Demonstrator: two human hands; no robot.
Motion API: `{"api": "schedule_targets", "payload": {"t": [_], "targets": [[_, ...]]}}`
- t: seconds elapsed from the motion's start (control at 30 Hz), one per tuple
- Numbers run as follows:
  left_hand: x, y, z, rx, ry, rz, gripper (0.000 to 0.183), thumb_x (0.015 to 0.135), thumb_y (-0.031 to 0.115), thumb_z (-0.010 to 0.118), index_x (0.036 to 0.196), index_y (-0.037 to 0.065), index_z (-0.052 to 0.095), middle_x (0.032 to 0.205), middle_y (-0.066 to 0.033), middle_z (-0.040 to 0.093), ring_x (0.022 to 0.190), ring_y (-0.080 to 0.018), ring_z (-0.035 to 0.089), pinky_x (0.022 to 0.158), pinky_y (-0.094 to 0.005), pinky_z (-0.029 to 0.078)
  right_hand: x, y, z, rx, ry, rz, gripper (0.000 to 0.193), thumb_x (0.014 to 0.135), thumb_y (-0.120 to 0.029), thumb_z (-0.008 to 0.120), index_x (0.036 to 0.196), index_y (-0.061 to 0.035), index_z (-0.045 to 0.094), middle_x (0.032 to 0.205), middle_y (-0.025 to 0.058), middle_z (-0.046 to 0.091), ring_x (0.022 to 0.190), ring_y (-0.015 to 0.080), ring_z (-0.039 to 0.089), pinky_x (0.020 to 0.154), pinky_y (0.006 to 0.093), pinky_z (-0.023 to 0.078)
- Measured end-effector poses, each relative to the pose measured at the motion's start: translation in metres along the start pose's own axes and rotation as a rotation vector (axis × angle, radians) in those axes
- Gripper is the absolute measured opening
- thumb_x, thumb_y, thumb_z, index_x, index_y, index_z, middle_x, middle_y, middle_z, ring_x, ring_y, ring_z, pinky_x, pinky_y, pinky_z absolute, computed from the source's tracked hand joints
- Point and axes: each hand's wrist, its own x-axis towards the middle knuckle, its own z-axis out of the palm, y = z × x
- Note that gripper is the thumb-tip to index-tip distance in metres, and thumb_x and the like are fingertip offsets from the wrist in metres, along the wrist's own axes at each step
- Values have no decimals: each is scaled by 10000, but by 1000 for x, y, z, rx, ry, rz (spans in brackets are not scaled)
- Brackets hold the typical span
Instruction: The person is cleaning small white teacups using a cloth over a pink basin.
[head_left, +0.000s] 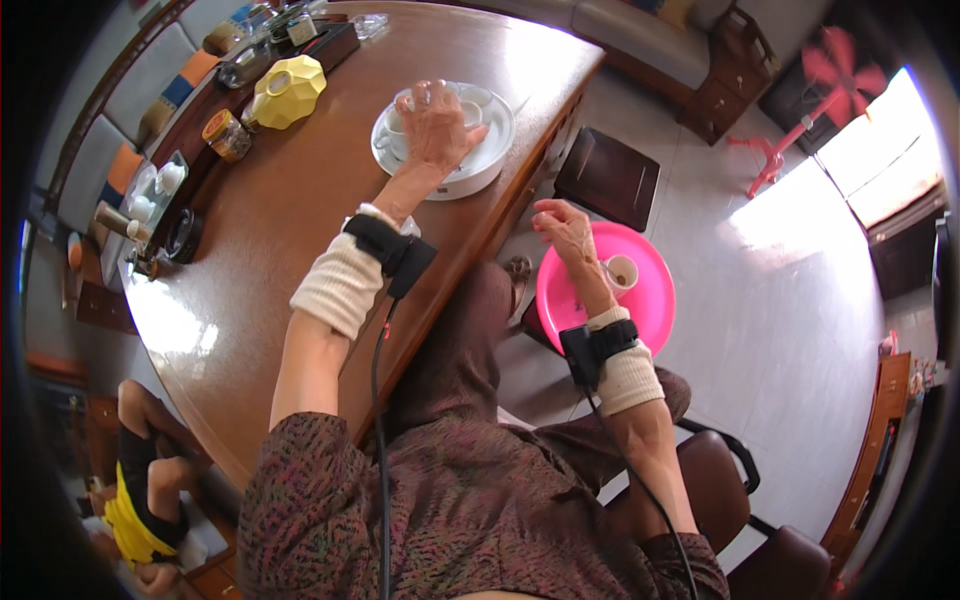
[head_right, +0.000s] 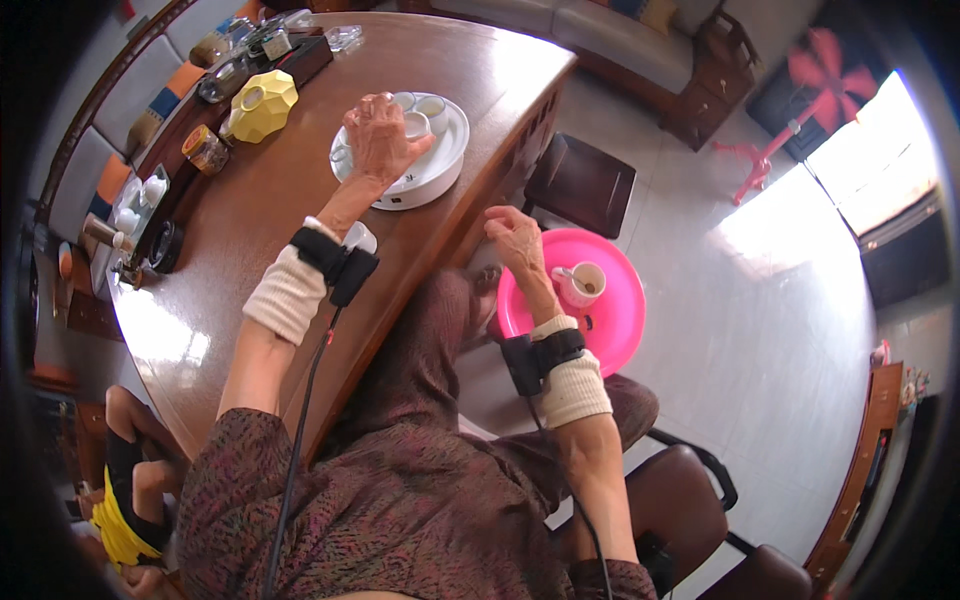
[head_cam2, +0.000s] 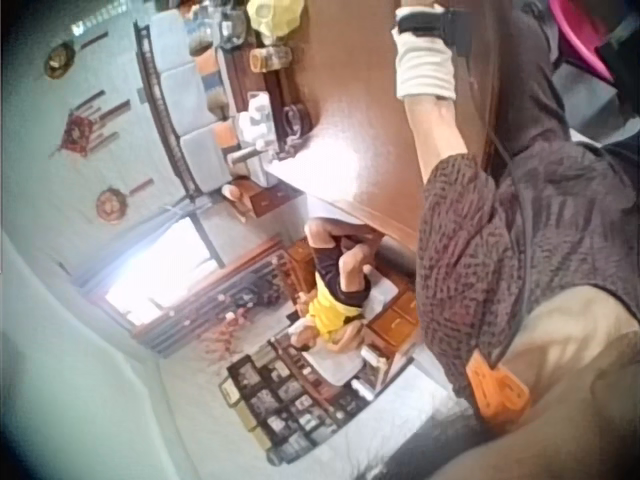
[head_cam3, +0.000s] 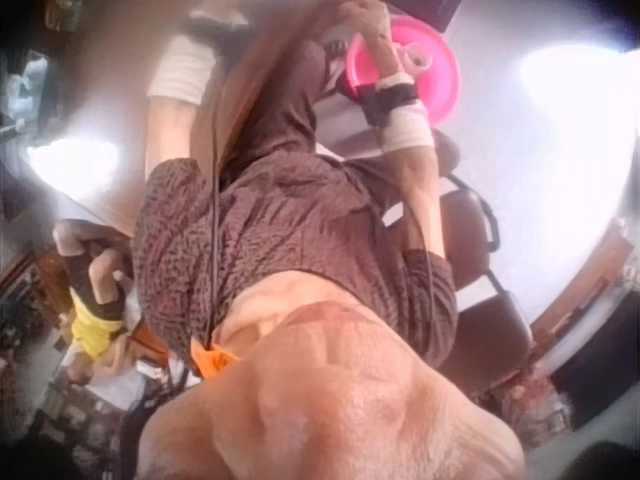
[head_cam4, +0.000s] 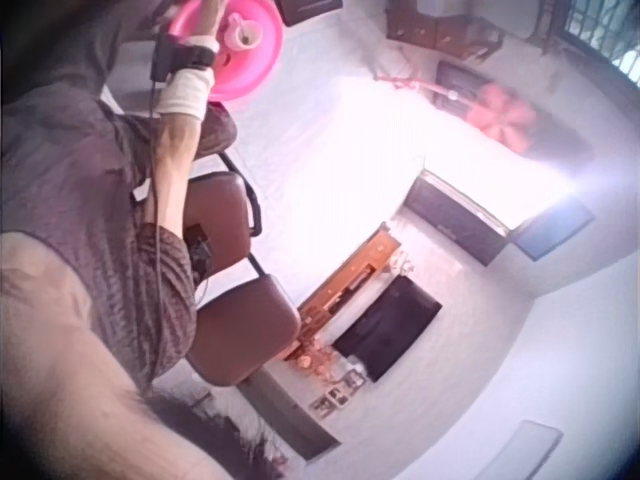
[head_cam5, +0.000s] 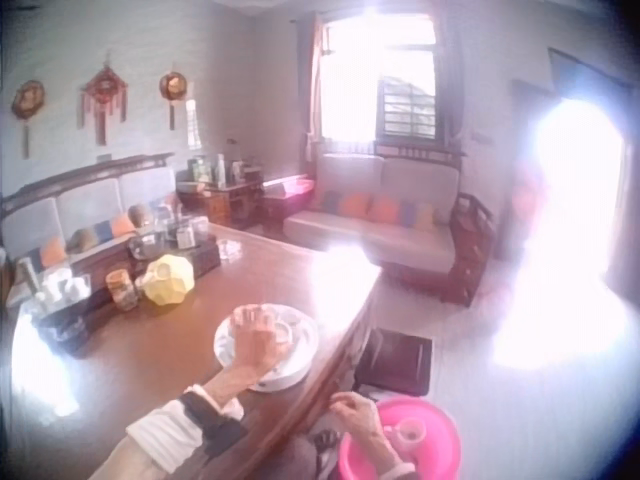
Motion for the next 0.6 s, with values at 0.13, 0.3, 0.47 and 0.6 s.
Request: {"api": "schedule_targets", "payload": {"t": [0.13, 0.3, 0.47, 0.6], "targets": [[-17, 33, -24, -729, -168, -145, 498, 647, 403, 745, 920, 12, 601, 927, -93, 599, 870, -239, 555, 746, -391, 447, -16, 16, -38, -10, -21, 4, 245, 845, -133, 529, 1050, -13, 587, 820, 57, 625, 735, 122, 593, 651, 236, 478], [-85, 114, 10, -2095, -1061, -810, 314, 848, 326, 580, 1013, 60, 549, 901, -57, 623, 771, -157, 618, 660, -278, 535, -49, 56, -79, 246, 168, 195, 252, 779, -110, 533, 976, 19, 622, 777, 68, 627, 613, 144, 581, 557, 268, 475], [-157, 208, 65, -2001, -1275, -1051, 273, 860, 341, 546, 999, 106, 543, 898, -43, 605, 795, -165, 606, 625, -331, 542, -85, 142, -113, 296, 356, 438, 203, 799, -102, 552, 963, 6, 605, 756, 61, 611, 623, 148, 579, 512, 275, 462], [-201, 244, 100, -1868, -1420, -1192, 284, 852, 350, 542, 988, 100, 548, 840, -55, 594, 691, -178, 587, 585, -329, 508, -98, 194, -126, 225, 592, 666, 174, 732, -92, 616, 877, 2, 642, 702, 57, 607, 571, 163, 564, 474, 288, 439]]}}
